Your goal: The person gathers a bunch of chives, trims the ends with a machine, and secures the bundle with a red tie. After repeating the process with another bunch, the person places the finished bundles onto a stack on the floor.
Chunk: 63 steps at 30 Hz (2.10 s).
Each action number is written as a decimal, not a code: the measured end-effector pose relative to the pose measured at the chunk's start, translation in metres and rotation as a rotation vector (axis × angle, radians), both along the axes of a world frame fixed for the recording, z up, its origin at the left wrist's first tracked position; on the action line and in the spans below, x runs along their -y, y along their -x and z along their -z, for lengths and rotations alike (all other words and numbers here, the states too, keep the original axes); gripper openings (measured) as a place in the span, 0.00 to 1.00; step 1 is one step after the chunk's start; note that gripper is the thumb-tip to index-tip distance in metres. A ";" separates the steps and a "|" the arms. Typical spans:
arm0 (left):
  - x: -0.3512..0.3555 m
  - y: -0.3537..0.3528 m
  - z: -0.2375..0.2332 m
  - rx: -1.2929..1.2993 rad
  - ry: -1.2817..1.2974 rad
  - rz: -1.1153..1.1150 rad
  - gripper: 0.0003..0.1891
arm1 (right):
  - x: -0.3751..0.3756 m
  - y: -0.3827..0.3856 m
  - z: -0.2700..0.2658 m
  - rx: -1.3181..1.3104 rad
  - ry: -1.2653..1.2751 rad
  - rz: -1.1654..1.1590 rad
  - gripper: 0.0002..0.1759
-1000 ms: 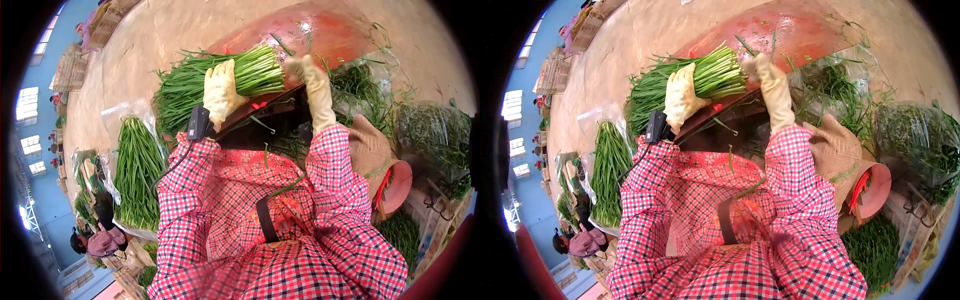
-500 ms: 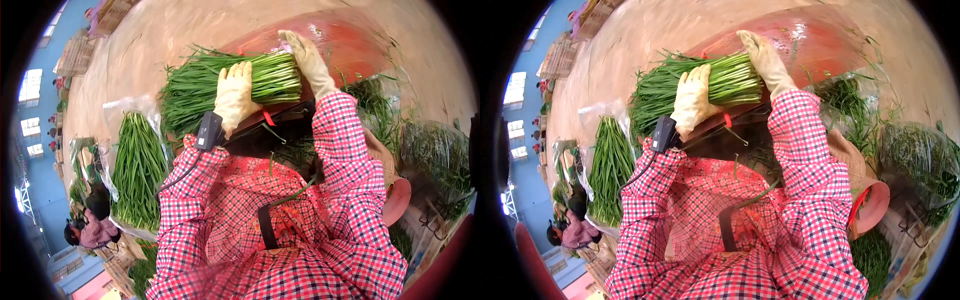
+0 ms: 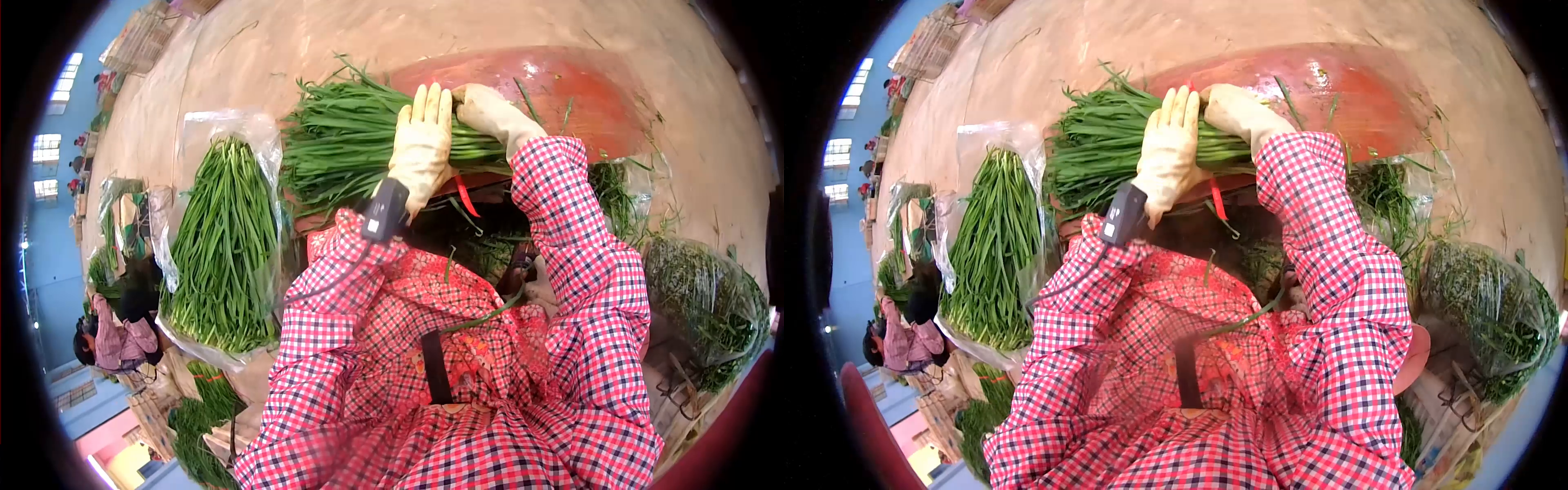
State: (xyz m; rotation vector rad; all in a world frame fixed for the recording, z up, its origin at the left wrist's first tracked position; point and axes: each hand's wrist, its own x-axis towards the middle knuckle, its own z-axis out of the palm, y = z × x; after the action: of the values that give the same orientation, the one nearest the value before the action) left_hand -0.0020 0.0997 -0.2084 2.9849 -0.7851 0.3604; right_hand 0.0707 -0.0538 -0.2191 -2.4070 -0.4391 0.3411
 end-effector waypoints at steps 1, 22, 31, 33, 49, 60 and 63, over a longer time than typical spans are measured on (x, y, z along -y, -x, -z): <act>-0.002 -0.006 0.000 -0.039 0.008 0.028 0.62 | 0.001 0.005 -0.010 0.007 -0.064 -0.027 0.16; -0.002 -0.025 -0.019 -0.360 -0.081 0.025 0.55 | -0.009 0.171 0.060 0.306 -0.429 0.171 0.10; 0.000 -0.025 -0.025 -0.449 -0.054 0.013 0.56 | 0.023 0.148 0.035 0.080 -0.615 0.343 0.09; -0.001 -0.025 -0.028 -0.446 -0.055 0.038 0.58 | 0.028 0.132 0.038 0.158 -0.486 0.284 0.10; 0.002 -0.009 -0.009 -0.262 -0.090 -0.026 0.59 | 0.023 0.140 0.029 0.043 -0.476 0.324 0.13; 0.003 -0.012 -0.009 -0.284 -0.091 -0.051 0.54 | 0.016 0.171 0.069 0.302 -0.413 0.311 0.07; 0.004 -0.011 -0.010 -0.286 -0.100 -0.062 0.54 | 0.014 0.173 0.066 0.336 -0.597 0.371 0.07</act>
State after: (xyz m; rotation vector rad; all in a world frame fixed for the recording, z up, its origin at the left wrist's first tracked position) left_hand 0.0091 0.0959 -0.1987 3.0572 -0.7002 -0.1078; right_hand -0.1020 -0.0675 -0.2848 -1.8950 -0.1896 -0.3256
